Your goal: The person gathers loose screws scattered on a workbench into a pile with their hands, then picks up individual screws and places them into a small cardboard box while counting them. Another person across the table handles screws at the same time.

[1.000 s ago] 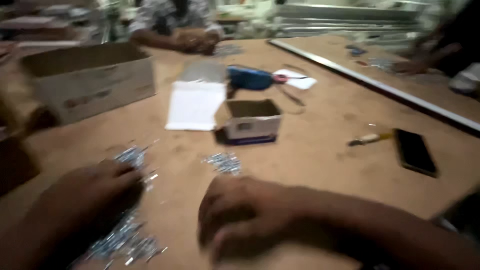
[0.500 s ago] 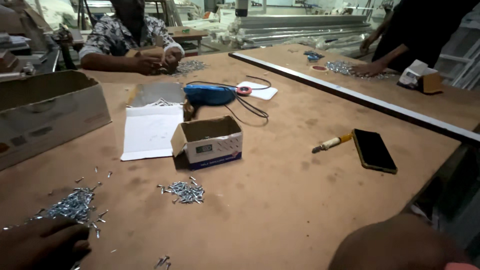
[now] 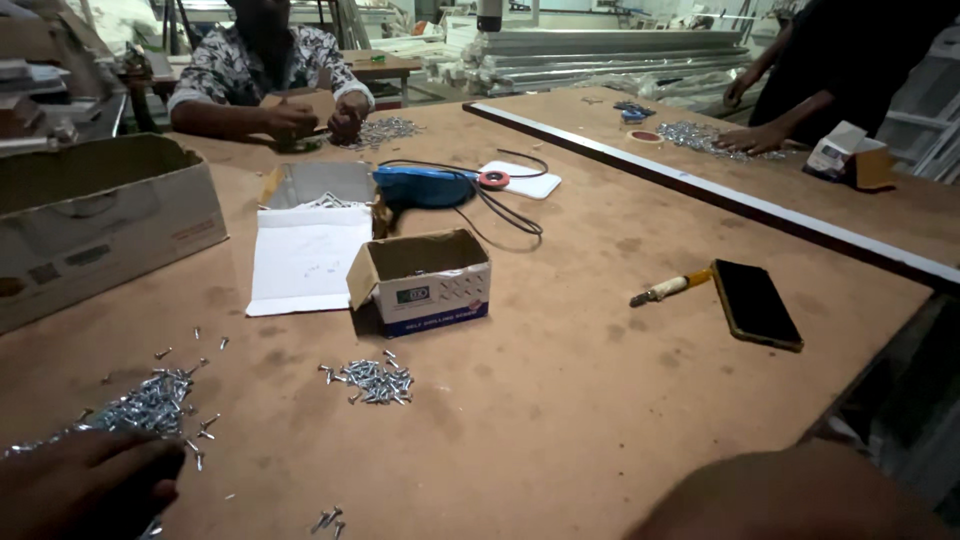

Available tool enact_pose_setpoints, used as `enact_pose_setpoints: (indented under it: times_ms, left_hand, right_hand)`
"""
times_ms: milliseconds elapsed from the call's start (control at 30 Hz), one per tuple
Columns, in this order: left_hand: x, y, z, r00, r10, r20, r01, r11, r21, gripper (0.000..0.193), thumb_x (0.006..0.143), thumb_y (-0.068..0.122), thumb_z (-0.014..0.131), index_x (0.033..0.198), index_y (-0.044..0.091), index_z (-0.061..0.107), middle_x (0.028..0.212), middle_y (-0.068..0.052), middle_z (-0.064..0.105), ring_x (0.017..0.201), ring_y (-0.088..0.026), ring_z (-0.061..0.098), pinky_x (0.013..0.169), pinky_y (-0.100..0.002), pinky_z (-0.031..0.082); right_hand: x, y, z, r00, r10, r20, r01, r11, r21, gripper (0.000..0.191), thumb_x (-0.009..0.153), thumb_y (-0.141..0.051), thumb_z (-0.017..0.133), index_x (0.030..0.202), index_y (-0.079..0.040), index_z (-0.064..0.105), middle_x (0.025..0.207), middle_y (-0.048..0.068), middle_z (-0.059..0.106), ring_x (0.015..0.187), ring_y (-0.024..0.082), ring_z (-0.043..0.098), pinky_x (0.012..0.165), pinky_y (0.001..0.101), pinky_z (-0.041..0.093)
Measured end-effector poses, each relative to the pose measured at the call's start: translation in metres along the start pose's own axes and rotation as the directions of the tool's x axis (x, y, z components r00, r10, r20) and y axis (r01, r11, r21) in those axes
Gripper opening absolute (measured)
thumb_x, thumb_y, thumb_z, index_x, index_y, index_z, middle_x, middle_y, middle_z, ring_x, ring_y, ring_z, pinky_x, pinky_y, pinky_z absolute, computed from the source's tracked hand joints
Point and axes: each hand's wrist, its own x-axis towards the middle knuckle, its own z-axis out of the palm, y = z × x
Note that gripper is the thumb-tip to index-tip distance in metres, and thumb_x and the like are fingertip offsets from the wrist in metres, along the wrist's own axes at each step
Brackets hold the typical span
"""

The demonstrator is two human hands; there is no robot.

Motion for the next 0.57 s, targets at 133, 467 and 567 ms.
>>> enact_pose_setpoints:
  times_ms: [133, 467, 567]
  left_hand:
    - [0.006, 0.005, -0.008, 0.99, 0.133, -0.047, -0.136, 0.989, -0.06, 0.049, 0.081, 0.049, 0.074, 0.123, 0.024, 0.07, 0.118, -0.001, 0.074, 0.106, -0.02, 0.075, 0.087, -0.035, 0.062]
    - [0.0, 0.078, -0.115, 0.797, -0.303, 0.522, 0.308, 0.948, 0.08, 0.02, 0.086, 0.025, 0.068, 0.107, 0.026, 0.068, 0.112, 0.005, 0.066, 0.111, -0.016, 0.071, 0.095, -0.034, 0.059]
    - [-0.001, 0.092, -0.141, 0.824, -0.272, 0.496, 0.279, 0.958, 0.063, 0.017, 0.09, 0.031, 0.066, 0.107, 0.027, 0.069, 0.113, 0.003, 0.069, 0.115, -0.019, 0.068, 0.098, -0.037, 0.056]
  right_hand:
    - [-0.009, 0.023, -0.029, 0.987, 0.163, 0.006, -0.164, 0.986, 0.043, 0.075, 0.097, -0.011, 0.068, 0.156, -0.012, 0.021, 0.126, 0.004, 0.061, 0.118, 0.019, 0.061, 0.105, 0.0371, 0.052]
    - [-0.001, 0.113, -0.103, 0.754, 0.179, -0.632, -0.392, 0.895, -0.213, 0.09, 0.098, -0.01, 0.067, 0.165, -0.012, 0.008, 0.127, 0.001, 0.059, 0.118, 0.016, 0.059, 0.106, 0.0359, 0.051]
    - [0.016, 0.094, -0.15, 0.568, -0.047, -0.822, -0.484, 0.788, -0.379, 0.087, 0.098, -0.009, 0.065, 0.17, -0.016, 0.016, 0.106, 0.016, 0.069, 0.1, 0.023, 0.072, 0.086, 0.0372, 0.063]
